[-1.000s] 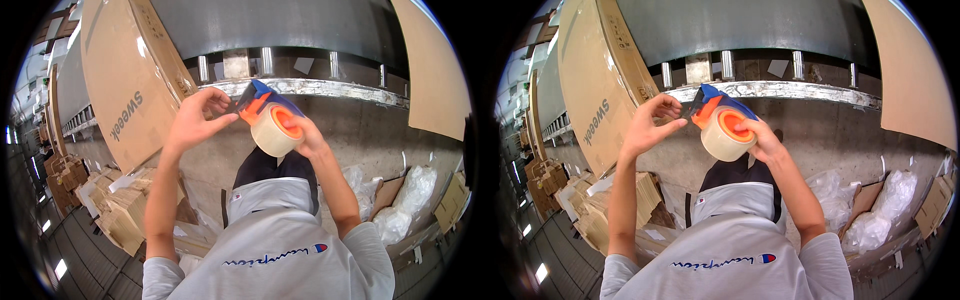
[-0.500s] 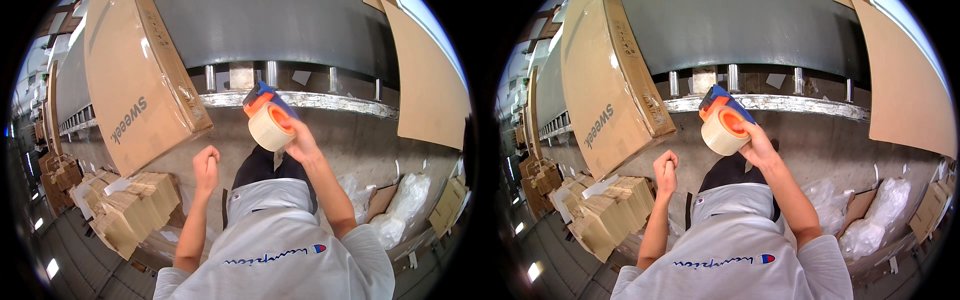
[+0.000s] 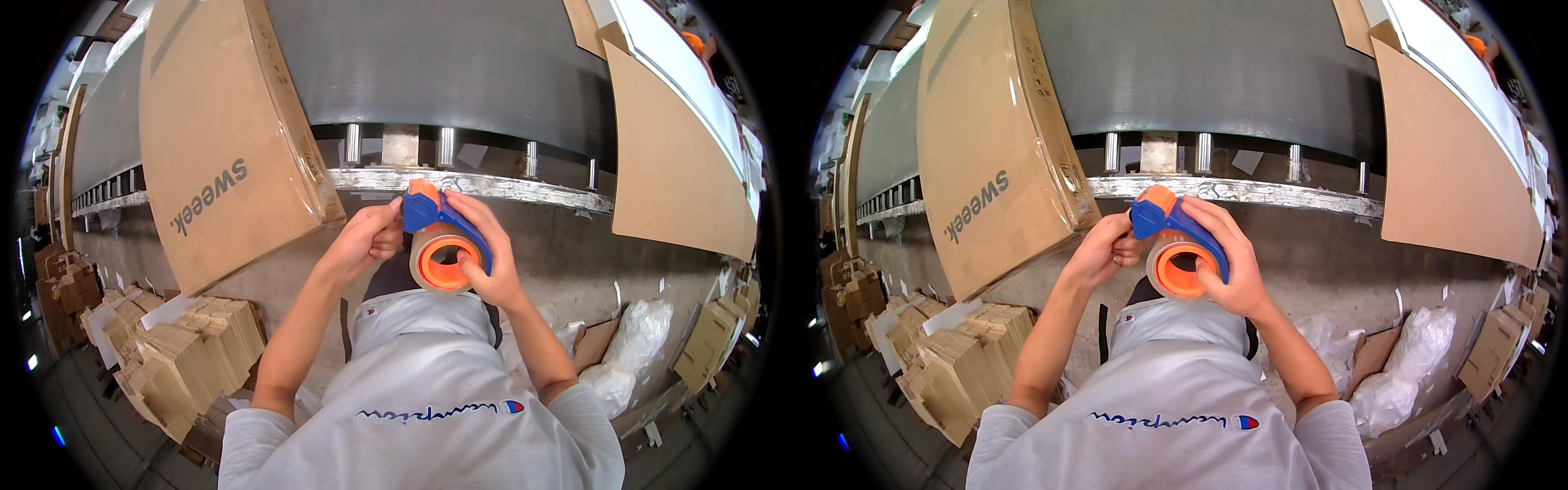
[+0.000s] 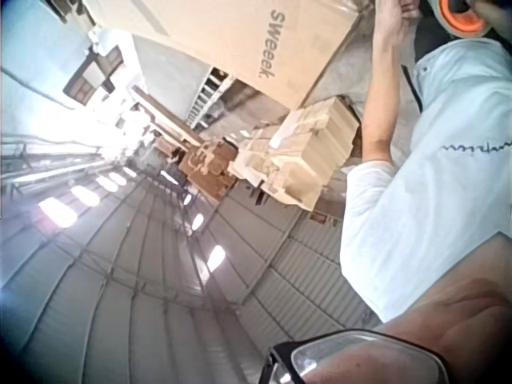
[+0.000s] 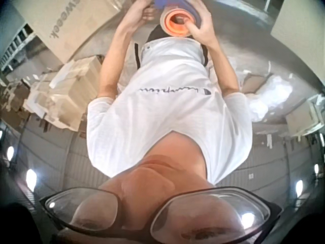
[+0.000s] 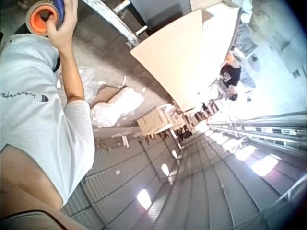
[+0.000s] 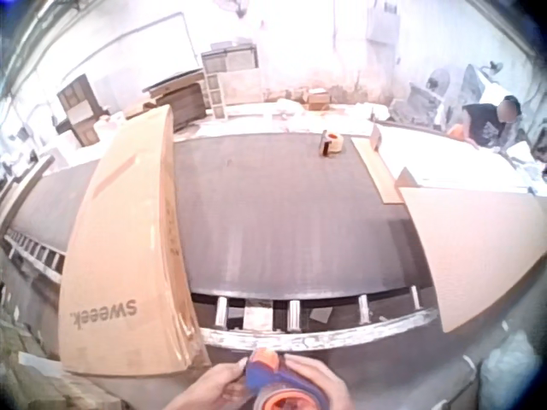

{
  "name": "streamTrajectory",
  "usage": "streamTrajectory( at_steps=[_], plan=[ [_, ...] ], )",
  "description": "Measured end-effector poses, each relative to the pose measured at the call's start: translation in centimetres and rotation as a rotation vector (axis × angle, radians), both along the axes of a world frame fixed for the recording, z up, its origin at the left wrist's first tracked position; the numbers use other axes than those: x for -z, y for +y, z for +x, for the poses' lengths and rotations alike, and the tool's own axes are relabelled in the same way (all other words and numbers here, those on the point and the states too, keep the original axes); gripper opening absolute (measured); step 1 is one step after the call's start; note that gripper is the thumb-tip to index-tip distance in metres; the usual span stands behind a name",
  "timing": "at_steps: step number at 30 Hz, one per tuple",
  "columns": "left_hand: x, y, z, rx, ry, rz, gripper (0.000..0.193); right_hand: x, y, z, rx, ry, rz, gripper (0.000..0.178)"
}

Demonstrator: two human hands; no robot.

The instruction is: The person tapes several cardboard boxes closed on a conveyor belt by hand using a tape dispenser.

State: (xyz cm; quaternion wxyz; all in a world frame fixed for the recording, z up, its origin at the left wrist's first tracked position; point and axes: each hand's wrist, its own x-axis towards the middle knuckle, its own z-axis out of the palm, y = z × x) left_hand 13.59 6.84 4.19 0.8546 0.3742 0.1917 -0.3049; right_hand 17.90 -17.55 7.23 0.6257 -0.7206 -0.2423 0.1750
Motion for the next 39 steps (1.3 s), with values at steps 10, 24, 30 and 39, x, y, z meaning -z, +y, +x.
streamTrajectory(
  at_steps=[10, 24, 30, 39],
  plan=[
    [0.8, -1.0, -1.0, -0.080, 0.193, -0.410, 0.022, -1.6, -0.6, 0.6, -0.080, -0.120, -0.086, 0.070],
    [-0.8, -2.5, -4.1, -0.107, 0.181, -0.118, 0.016, -3.4, -3.0, -0.1, -0.192, -0.234, -0.258, 0.066],
    [-3.0, -2.2, -3.5, 0.011, 0.020, 0.243, 0.024, -3.5, -3.4, -2.5, -0.141, -0.318, -0.257, 0.071],
    [-5.4, 1.8, -4.8, 0.014, 0.021, 0.521, 0.015, -3.5, -5.0, -5.3, -0.113, -0.318, -0.246, 0.072]
  ],
)
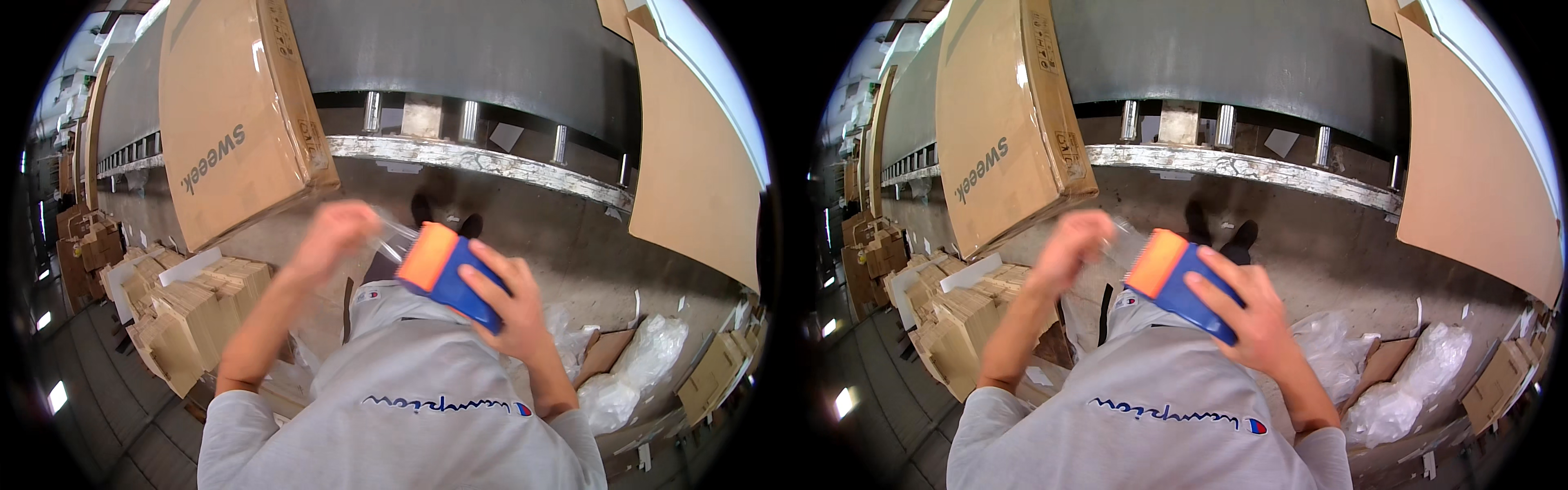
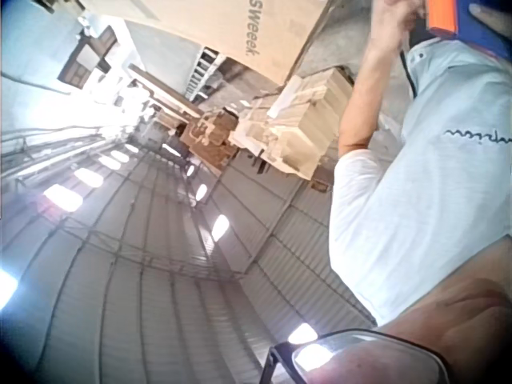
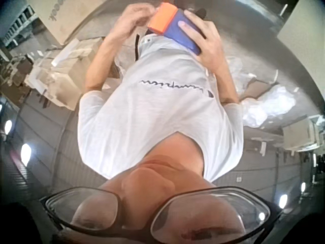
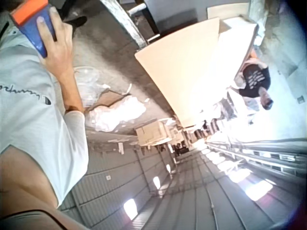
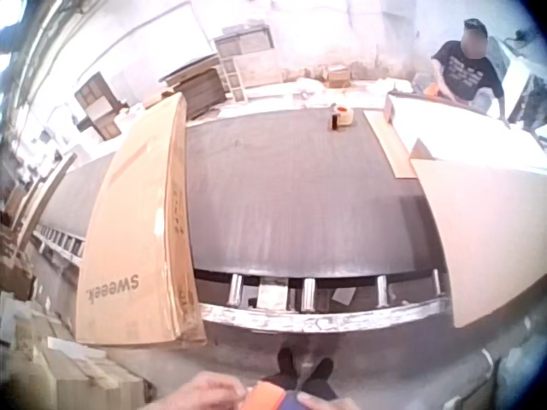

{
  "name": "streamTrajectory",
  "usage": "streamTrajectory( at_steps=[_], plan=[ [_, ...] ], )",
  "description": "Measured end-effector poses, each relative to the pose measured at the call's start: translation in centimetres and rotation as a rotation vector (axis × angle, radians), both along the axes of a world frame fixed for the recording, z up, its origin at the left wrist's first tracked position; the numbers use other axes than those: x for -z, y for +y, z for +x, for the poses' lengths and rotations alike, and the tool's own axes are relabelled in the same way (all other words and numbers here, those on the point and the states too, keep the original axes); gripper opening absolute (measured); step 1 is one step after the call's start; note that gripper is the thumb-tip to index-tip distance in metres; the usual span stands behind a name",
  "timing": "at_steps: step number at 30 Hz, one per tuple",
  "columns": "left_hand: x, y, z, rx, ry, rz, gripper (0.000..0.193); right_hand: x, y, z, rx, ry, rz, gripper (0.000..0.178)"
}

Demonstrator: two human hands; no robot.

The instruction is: The person tapes several cardboard boxes closed on a conveyor belt by hand using a tape dispenser.

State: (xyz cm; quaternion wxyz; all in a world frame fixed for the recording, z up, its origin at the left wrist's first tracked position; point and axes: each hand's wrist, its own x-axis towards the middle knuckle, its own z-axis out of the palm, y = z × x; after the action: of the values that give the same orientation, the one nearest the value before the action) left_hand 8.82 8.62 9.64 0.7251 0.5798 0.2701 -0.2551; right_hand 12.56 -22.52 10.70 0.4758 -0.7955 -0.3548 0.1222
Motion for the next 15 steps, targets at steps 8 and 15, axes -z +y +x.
streamTrajectory(
  at_steps=[8, 15],
  plan=[
    [4.6, 10.8, 15.7, 1.202, -0.187, 1.030, 0.029, 6.7, 7.6, -3.6, 0.298, 0.331, 0.060, 0.064],
    [9.7, 11.2, 17.3, 1.956, -0.125, 1.388, 0.025, 14.8, 19.6, -10.8, 0.300, 0.631, 0.198, 0.069]
  ],
)
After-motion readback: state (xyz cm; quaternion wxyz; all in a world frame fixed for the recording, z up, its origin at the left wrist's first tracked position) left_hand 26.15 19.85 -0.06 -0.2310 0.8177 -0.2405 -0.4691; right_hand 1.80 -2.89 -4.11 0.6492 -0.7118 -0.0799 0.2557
